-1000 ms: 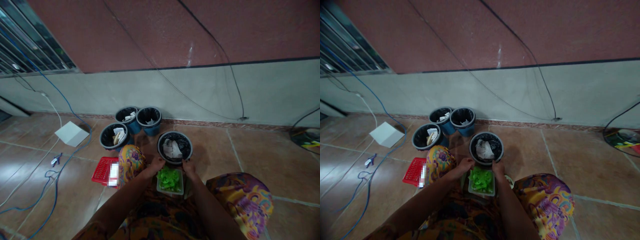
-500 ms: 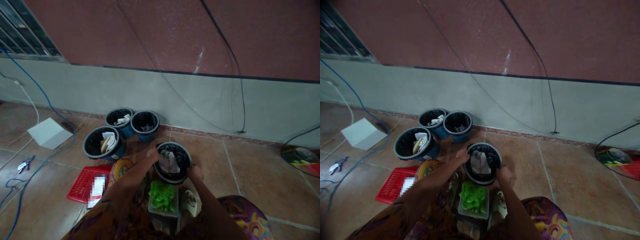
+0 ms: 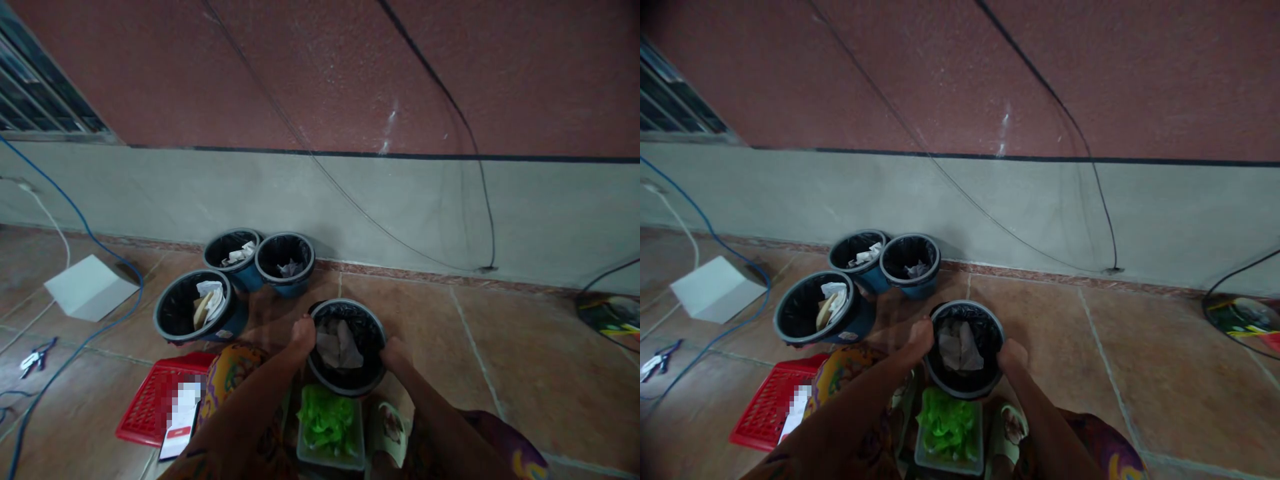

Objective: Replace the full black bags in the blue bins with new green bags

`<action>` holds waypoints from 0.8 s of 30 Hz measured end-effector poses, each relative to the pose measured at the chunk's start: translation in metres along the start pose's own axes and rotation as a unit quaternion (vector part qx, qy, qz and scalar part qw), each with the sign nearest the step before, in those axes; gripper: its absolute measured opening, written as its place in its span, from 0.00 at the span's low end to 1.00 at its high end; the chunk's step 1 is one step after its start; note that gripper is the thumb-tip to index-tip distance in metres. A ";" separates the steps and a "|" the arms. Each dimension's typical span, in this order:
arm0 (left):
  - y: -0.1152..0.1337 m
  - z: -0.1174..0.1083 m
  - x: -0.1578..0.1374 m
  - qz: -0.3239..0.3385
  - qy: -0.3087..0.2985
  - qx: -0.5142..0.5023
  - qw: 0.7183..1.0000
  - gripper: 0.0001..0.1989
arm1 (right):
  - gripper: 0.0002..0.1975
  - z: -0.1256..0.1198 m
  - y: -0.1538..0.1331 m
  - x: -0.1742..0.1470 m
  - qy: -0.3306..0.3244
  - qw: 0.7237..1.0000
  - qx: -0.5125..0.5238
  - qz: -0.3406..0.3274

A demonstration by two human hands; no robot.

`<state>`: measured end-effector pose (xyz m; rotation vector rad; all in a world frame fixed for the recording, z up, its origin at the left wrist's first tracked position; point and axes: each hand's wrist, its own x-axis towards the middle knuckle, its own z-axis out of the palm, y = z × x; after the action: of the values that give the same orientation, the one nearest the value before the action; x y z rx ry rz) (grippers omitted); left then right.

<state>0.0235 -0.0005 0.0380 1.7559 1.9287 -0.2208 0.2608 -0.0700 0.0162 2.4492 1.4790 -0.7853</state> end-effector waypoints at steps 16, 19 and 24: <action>-0.004 -0.007 -0.004 -0.011 0.012 0.064 0.998 0.18 | 0.14 0.005 -0.007 -0.012 0.014 1.000 -0.018 0.006; -0.005 -0.008 -0.004 -0.010 0.011 0.051 0.999 0.17 | 0.14 0.001 -0.008 -0.013 0.008 1.000 -0.017 -0.002; -0.007 -0.012 -0.006 -0.029 0.012 0.019 0.999 0.15 | 0.14 -0.001 -0.006 -0.016 0.005 1.000 -0.011 0.004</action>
<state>0.0134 -0.0013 0.0492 1.7347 2.0059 -0.2594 0.2500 -0.0787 0.0266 2.4445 1.4738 -0.7521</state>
